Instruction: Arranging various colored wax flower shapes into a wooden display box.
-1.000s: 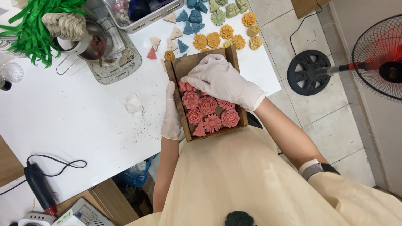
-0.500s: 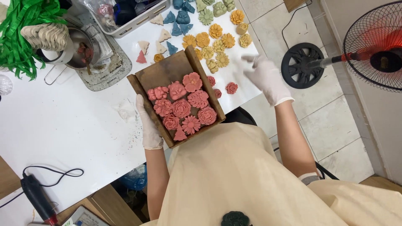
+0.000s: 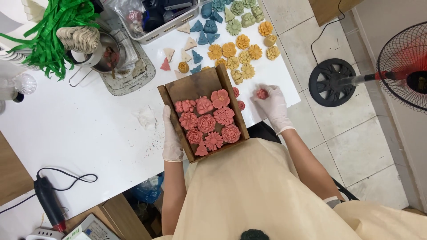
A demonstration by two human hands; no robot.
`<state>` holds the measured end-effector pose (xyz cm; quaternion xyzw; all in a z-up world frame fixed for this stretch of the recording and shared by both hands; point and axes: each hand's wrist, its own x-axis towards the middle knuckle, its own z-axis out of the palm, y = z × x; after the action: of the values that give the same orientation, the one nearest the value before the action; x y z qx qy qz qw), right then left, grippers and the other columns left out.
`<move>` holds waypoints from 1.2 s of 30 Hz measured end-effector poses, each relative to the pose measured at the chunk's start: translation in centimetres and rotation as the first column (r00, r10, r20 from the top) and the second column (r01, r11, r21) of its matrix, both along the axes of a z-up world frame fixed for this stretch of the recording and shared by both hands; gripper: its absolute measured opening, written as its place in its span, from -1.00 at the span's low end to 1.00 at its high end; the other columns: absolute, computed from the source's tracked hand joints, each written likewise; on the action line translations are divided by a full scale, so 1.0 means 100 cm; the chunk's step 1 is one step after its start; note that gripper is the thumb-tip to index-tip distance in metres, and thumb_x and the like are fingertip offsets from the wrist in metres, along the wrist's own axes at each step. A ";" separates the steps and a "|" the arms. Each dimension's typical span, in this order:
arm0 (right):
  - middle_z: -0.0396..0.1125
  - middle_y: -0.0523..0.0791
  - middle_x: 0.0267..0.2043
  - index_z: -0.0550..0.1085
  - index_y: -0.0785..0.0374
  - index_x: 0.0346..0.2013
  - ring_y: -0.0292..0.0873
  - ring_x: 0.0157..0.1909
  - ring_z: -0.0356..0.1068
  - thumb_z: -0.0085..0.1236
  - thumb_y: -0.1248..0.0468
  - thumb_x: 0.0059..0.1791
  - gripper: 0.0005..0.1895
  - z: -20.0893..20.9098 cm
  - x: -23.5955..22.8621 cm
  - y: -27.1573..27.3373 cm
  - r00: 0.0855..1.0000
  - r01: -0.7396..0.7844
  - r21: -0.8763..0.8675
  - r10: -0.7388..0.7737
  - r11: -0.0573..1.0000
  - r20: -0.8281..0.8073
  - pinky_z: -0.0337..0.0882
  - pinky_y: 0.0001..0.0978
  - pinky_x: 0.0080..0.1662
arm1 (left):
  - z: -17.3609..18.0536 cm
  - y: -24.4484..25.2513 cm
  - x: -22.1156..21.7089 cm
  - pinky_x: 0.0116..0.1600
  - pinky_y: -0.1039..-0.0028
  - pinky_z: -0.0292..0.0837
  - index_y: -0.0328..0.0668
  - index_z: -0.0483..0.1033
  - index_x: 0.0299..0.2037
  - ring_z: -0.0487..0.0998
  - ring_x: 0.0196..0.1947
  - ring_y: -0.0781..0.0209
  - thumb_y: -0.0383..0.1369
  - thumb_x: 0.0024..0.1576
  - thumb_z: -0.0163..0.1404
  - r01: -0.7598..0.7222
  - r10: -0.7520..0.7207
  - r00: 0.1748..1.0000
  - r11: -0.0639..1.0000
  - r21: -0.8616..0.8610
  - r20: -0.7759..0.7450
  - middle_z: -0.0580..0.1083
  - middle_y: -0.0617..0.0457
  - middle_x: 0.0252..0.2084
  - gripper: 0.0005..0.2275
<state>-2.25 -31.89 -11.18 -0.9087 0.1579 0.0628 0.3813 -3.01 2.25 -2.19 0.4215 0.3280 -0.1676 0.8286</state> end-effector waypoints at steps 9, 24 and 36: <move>0.42 -0.11 0.01 0.55 0.09 0.16 -0.06 0.10 0.38 0.46 0.18 -0.11 -0.46 0.174 0.057 0.048 0.811 -0.419 -0.020 0.384 0.908 0.441 0.33 -0.22 0.21 | 0.001 -0.006 -0.002 0.27 0.30 0.42 -0.15 0.39 0.30 0.50 0.20 0.15 0.23 0.10 -0.10 0.095 -0.096 0.995 0.995 -0.024 -0.036 0.46 0.02 0.26 -0.29; 0.45 -0.13 0.15 0.58 0.03 0.13 -0.06 0.26 0.29 0.09 0.10 0.12 -0.68 0.161 0.066 0.058 0.704 -0.542 -0.207 0.574 0.815 0.418 0.01 0.00 0.39 | -0.003 0.000 -0.003 0.27 0.29 0.41 -0.14 0.39 0.30 0.50 0.20 0.14 0.22 0.09 -0.06 0.092 -0.093 0.994 0.996 -0.018 -0.065 0.46 0.03 0.25 -0.29; 0.42 -0.01 0.03 0.52 0.00 0.14 0.01 0.02 0.47 0.33 0.11 -0.18 -0.43 0.056 0.004 0.045 0.878 -0.424 -0.022 0.405 0.906 -0.254 0.44 -0.18 0.07 | -0.006 0.048 -0.010 0.35 0.23 0.37 -0.08 0.29 0.36 0.43 0.29 0.09 0.19 0.11 -0.05 -0.141 0.140 0.987 0.990 0.007 0.079 0.39 0.01 0.33 -0.30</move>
<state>-1.85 -27.38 -5.60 -0.9208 0.0079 0.2478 0.3013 -4.04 7.05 -2.79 0.4086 0.3252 -0.0902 0.8480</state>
